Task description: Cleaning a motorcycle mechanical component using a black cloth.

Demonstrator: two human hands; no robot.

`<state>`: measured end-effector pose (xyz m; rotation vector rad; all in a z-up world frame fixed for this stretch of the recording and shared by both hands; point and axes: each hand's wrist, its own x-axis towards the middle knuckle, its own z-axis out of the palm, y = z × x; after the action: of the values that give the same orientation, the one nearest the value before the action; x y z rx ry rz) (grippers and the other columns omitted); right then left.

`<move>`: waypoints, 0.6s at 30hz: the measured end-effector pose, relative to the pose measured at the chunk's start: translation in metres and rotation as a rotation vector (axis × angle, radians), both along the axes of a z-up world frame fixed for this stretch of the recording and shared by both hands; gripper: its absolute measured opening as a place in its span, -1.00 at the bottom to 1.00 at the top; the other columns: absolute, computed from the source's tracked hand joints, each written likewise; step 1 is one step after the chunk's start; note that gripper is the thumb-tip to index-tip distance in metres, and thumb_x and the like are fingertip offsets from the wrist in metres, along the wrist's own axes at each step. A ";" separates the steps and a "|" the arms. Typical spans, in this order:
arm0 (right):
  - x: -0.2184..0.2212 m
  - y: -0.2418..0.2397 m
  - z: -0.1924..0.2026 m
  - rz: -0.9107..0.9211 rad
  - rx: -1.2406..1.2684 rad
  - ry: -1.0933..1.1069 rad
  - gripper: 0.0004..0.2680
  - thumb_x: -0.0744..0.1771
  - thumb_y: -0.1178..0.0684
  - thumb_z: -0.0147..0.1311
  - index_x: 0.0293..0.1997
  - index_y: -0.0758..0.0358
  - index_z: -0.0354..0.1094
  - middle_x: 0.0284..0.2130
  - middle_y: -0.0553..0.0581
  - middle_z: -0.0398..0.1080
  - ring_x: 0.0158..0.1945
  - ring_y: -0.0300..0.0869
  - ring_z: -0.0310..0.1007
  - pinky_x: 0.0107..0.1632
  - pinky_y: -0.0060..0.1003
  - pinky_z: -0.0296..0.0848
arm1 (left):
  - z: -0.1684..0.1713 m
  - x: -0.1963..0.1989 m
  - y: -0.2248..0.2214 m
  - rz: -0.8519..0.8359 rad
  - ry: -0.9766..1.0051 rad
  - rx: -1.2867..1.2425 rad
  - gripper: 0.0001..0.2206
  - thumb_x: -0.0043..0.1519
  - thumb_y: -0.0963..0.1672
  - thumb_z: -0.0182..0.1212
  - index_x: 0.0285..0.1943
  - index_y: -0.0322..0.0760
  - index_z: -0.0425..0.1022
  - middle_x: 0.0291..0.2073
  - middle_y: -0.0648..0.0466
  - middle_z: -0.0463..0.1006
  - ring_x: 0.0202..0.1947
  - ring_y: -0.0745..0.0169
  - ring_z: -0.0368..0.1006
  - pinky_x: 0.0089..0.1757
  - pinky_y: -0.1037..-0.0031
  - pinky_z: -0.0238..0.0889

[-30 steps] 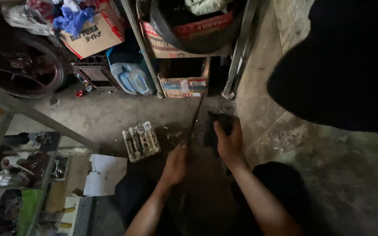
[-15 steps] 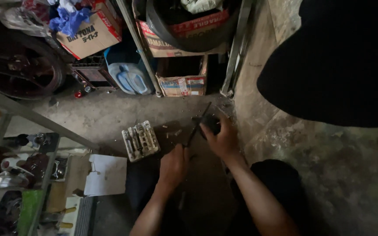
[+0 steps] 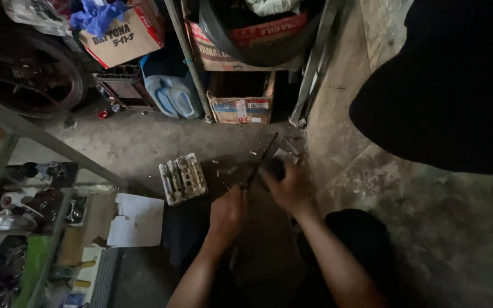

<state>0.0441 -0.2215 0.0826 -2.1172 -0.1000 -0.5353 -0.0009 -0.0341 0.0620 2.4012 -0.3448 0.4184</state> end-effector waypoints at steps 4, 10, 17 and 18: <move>0.015 -0.001 -0.018 0.057 -0.108 0.023 -0.61 0.27 -0.25 0.27 0.01 0.27 0.44 -0.17 0.32 0.54 -0.06 0.19 0.53 -0.02 0.02 0.47 | -0.012 -0.004 0.007 0.007 0.014 0.094 -0.82 0.33 -0.13 0.14 -0.25 -0.37 0.34 -0.49 -0.25 0.54 -0.54 -0.32 0.47 -0.53 0.04 0.28; 0.031 -0.001 -0.008 -0.147 0.093 0.195 -0.59 0.33 -0.30 0.17 0.05 0.31 0.39 -0.15 0.33 0.53 -0.06 0.14 0.55 0.01 -0.01 0.49 | -0.002 -0.015 0.022 -0.027 -0.143 -0.019 -0.86 0.29 -0.15 0.13 -0.23 -0.38 0.36 -0.50 -0.28 0.46 -0.51 -0.41 0.40 -0.49 -0.02 0.22; 0.052 0.012 -0.002 0.122 0.025 -0.040 -0.64 0.31 -0.15 0.25 0.08 0.30 0.40 -0.09 0.33 0.52 -0.01 0.14 0.53 0.04 -0.02 0.48 | -0.032 -0.027 0.050 -0.018 -0.051 0.005 -0.83 0.33 -0.15 0.10 -0.31 -0.34 0.34 -0.57 -0.23 0.45 -0.56 -0.39 0.39 -0.51 -0.03 0.22; 0.066 0.008 -0.003 0.081 0.024 -0.073 -0.66 0.32 -0.13 0.26 0.08 0.31 0.39 -0.10 0.33 0.52 -0.02 0.14 0.53 0.03 -0.03 0.48 | -0.034 -0.027 0.053 0.006 -0.014 -0.006 -0.83 0.32 -0.16 0.11 -0.34 -0.31 0.32 -0.57 -0.21 0.45 -0.54 -0.38 0.39 -0.50 -0.02 0.22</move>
<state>0.1100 -0.2132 0.0791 -2.0612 -0.2189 -0.5634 -0.0281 0.0189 0.0283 2.3955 -0.3423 0.4382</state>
